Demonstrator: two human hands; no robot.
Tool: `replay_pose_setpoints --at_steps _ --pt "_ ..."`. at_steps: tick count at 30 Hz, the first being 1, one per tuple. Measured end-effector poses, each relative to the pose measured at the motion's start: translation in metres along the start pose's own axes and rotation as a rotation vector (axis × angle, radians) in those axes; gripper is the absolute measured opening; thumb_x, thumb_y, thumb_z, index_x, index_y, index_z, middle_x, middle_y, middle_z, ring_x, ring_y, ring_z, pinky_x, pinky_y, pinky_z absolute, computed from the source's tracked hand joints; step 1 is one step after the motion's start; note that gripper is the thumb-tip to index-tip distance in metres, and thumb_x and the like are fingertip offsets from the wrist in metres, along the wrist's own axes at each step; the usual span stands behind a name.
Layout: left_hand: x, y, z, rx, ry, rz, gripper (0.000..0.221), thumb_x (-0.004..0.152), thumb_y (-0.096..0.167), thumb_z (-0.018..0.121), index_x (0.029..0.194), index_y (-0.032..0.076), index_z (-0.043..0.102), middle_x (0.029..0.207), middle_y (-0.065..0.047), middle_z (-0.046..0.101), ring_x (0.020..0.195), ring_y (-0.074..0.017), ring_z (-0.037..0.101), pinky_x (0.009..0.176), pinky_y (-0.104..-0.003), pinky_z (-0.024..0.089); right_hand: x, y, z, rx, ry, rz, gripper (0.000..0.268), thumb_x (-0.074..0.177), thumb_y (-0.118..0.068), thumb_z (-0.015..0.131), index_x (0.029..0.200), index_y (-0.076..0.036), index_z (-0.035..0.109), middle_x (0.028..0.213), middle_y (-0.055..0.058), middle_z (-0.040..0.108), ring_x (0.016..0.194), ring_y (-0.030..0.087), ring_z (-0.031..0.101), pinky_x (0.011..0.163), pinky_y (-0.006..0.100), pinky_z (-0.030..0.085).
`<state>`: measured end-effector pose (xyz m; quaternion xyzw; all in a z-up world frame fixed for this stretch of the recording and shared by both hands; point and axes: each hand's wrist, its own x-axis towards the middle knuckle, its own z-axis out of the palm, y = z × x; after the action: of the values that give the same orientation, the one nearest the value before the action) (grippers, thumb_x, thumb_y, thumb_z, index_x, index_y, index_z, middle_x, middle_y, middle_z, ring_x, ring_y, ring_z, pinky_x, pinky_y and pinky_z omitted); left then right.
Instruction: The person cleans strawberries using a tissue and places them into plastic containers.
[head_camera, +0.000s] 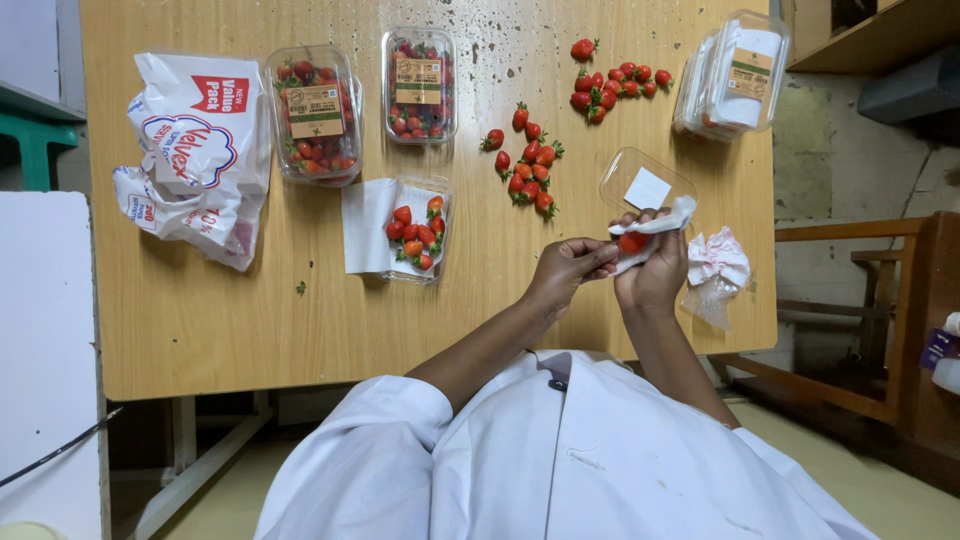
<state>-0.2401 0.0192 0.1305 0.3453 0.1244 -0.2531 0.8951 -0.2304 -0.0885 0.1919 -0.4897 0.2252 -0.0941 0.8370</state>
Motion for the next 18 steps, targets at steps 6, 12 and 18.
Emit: replay_pose_setpoints --at_steps 6,12,18 --pt "0.009 -0.025 -0.017 -0.005 0.035 0.021 0.025 0.089 0.010 0.082 0.101 -0.009 0.072 0.083 -0.016 0.073 0.073 -0.0162 0.076 0.071 -0.021 0.065 -0.009 0.016 0.000 0.040 0.112 -0.194 0.023 0.109 -0.028 0.049 0.121 -0.009 0.055 0.103 0.012 0.065 0.084 0.024 0.068 0.085 0.038 0.064" --pt "0.005 -0.035 -0.051 -0.076 -0.069 0.067 0.020 0.085 0.003 0.082 0.094 -0.010 0.069 0.077 -0.019 0.072 0.069 -0.0215 0.076 0.065 -0.024 0.065 -0.009 0.027 -0.005 -0.150 0.046 -0.040 0.024 0.110 -0.036 0.053 0.103 -0.012 0.055 0.080 0.015 0.070 0.066 0.019 0.074 0.053 0.021 0.058" --pt "-0.017 0.049 -0.124 0.075 0.072 0.125 0.027 0.092 0.012 0.080 0.106 -0.008 0.069 0.089 -0.017 0.073 0.079 -0.0190 0.076 0.076 -0.026 0.065 0.011 0.017 -0.045 -0.105 0.179 -0.101 0.030 0.108 -0.033 0.055 0.128 -0.012 0.060 0.106 0.012 0.073 0.094 0.024 0.077 0.086 0.040 0.071"
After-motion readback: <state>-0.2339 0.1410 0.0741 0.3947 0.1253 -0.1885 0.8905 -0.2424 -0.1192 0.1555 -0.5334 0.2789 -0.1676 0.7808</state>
